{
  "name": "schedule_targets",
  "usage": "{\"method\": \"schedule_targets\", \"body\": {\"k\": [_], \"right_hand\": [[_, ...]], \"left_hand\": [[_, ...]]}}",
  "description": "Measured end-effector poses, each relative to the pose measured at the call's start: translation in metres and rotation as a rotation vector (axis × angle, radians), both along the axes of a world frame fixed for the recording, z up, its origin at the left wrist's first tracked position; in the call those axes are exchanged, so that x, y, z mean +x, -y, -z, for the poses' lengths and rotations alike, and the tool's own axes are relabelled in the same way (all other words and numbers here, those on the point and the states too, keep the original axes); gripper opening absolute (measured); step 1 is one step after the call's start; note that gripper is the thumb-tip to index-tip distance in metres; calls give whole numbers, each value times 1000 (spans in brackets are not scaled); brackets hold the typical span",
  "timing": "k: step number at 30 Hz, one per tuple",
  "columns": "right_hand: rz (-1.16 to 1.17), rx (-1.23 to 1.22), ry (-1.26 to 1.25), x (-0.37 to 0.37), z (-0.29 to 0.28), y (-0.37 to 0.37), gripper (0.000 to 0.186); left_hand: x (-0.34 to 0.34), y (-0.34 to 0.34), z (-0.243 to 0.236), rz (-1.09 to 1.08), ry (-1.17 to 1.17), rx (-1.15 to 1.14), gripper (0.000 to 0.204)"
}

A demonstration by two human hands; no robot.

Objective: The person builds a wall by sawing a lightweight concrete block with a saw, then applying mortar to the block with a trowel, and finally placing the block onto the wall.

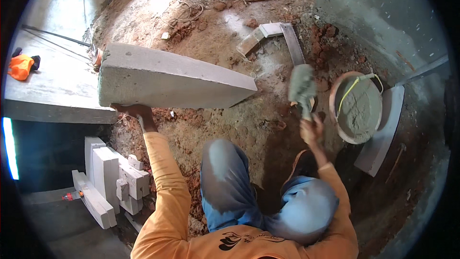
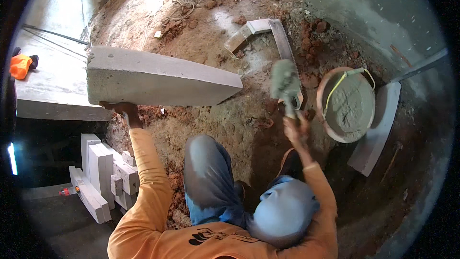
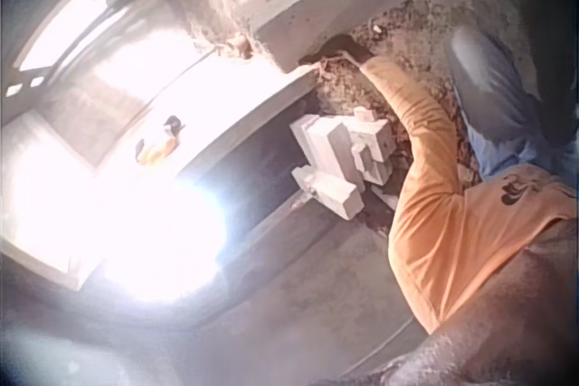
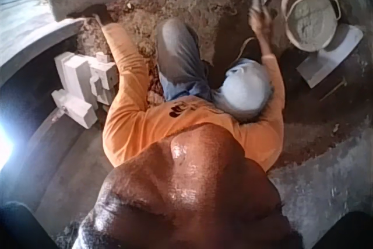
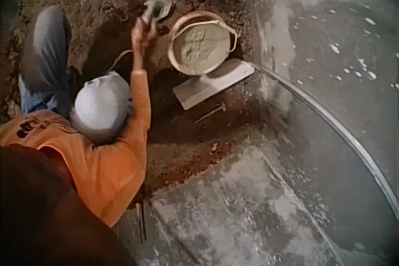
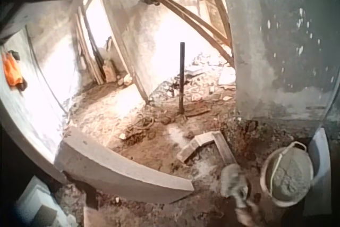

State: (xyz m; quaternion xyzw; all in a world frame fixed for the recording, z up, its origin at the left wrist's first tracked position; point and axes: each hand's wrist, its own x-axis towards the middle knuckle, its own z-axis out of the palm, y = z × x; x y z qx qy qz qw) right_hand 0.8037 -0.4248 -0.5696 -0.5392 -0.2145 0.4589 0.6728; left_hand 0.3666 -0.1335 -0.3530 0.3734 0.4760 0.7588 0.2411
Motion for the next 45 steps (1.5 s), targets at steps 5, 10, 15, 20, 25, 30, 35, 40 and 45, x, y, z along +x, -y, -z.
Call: {"method": "schedule_targets", "body": {"k": [5,10,15,20,25,30,35,40,45], "right_hand": [[-108,30,643,-75,40,-111,38],[-186,142,779,-103,-13,-145,33],[-166,288,792,-149,-77,-161,38],[-156,324,677,-172,-115,-170,43],[-140,493,635,-220,-192,-194,49],[-203,585,737,-218,-231,-189,51],[-205,639,787,-177,-167,-142,49],[-387,93,237,-100,-123,-133,33],[-529,-383,-221,-61,-65,-144,46]], "left_hand": [[-79,-35,53,-353,-546,145,85],[-57,-22,35,-356,-767,69,76],[-86,-44,57,-242,-653,92,73],[41,-12,5,64,-152,69,69],[-14,-33,42,-454,-783,33,71],[-8,-28,33,-296,-612,-9,73],[38,-4,4,-142,-232,-11,75],[-60,-25,42,-568,-1032,89,91],[-76,-32,68,-601,-1019,36,100]]}}
